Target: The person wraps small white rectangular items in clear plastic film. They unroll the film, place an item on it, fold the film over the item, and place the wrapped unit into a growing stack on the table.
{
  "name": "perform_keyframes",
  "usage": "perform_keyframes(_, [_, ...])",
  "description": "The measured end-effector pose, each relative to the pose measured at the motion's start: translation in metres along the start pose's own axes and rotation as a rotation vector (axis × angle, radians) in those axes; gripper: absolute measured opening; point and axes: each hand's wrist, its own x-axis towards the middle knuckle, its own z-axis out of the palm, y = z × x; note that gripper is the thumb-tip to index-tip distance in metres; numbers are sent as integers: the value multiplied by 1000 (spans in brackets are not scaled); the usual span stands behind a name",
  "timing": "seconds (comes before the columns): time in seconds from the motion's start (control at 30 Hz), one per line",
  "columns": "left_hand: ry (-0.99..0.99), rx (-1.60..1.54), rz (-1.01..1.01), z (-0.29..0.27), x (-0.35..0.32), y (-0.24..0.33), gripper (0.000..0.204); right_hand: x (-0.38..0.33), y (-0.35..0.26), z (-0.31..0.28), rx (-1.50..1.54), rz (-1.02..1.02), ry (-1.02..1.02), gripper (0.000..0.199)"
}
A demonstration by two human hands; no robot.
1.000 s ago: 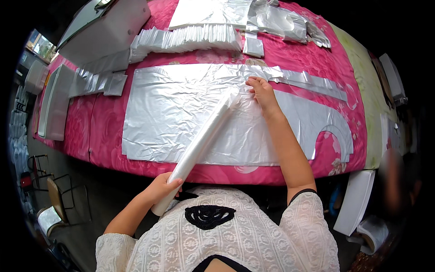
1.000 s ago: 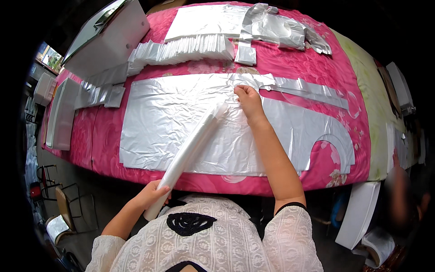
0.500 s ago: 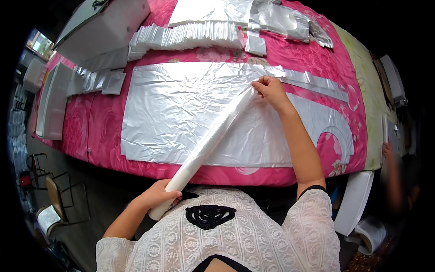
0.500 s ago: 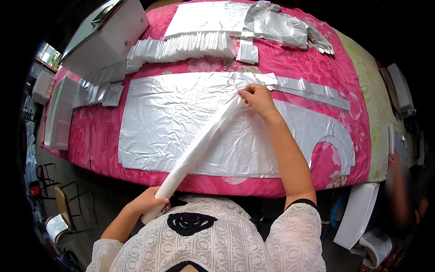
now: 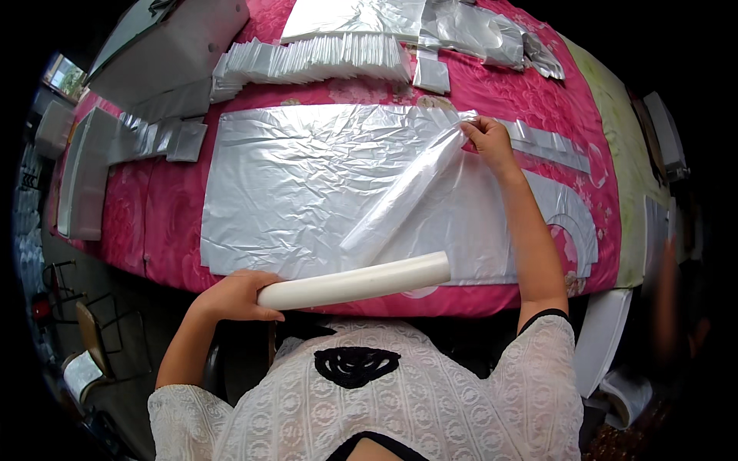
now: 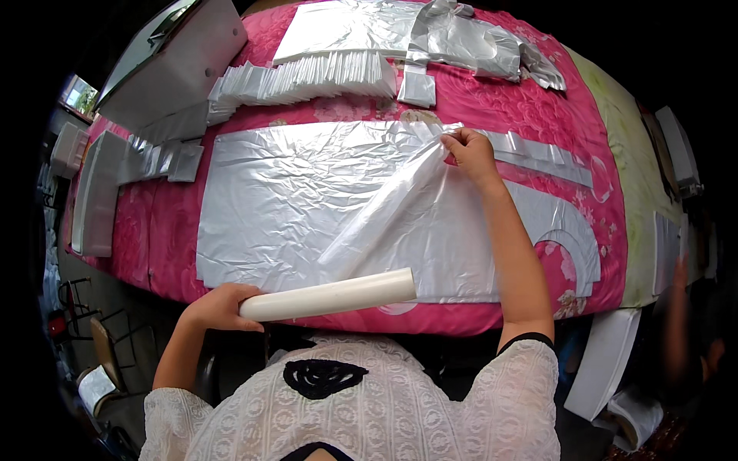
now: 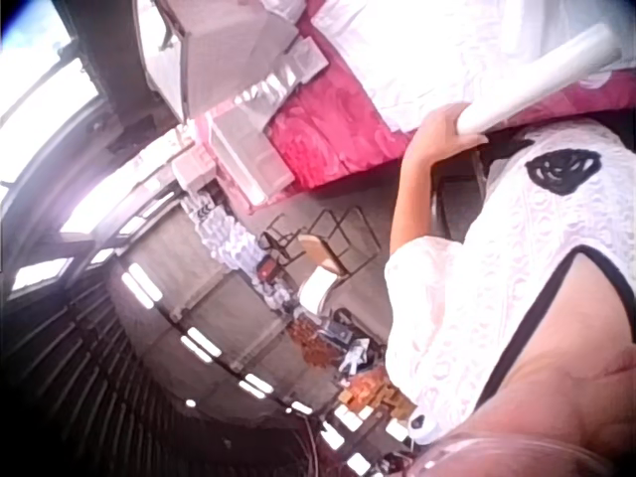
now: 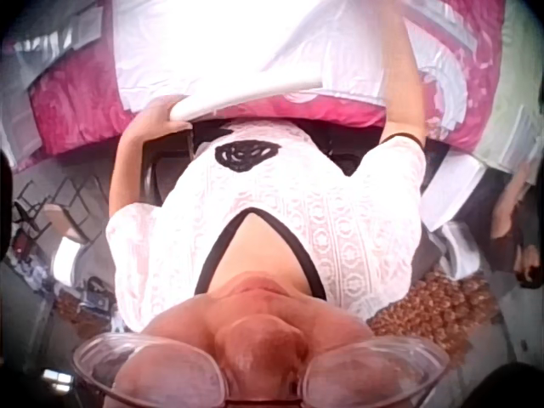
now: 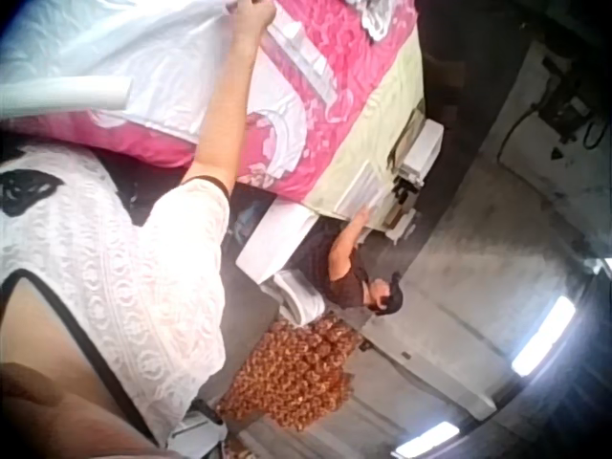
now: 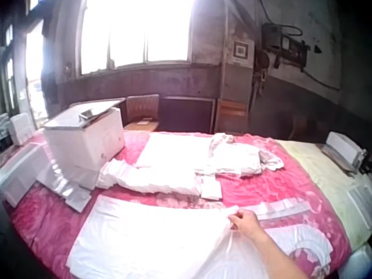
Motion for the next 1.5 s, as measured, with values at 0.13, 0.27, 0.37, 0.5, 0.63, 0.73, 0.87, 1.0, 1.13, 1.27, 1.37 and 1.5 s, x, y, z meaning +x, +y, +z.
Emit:
perform_keyframes(0.13, [348, 423, 118, -15, 52, 37, 50, 2, -11, 50, 27, -21, -159, 17])
perform_keyframes(0.27, [705, 671, 650, -2, 91, 38, 53, 5, -19, 66, 88, 37, -231, 17])
perform_keyframes(0.37, [421, 736, 877, 27, 103, 16, 64, 11, -19, 69, 79, 21, -259, 16])
perform_keyframes(0.5, [241, 698, 715, 56, 100, 27, 78, 19, -15, 72, 103, 83, -252, 18])
perform_keyframes(0.63, [255, 726, 654, 74, 101, 22, 85, 26, -3, 78, -24, 51, 105, 24])
perform_keyframes(0.73, [299, 719, 596, 90, 98, 24, 86, -21, -50, 86, -128, -108, -33, 29])
perform_keyframes(0.87, [338, 746, 541, 101, 94, 33, 87, -138, -73, 103, -475, -535, -355, 40])
perform_keyframes(1.0, [350, 751, 527, 105, 95, 35, 86, -166, -49, 103, -695, -603, -252, 44])
perform_keyframes(1.13, [343, 744, 513, 108, 94, 36, 86, -129, -30, 56, -822, -480, -8, 45])
perform_keyframes(1.27, [347, 571, 613, 99, 93, 32, 87, -97, -5, 6, -911, -356, 286, 45])
perform_keyframes(1.37, [350, 519, 627, 79, 92, 30, 88, -112, -20, 13, -820, -416, 196, 45])
perform_keyframes(1.5, [320, 663, 555, 88, 93, 24, 87, -151, -44, 56, -641, -540, -171, 46])
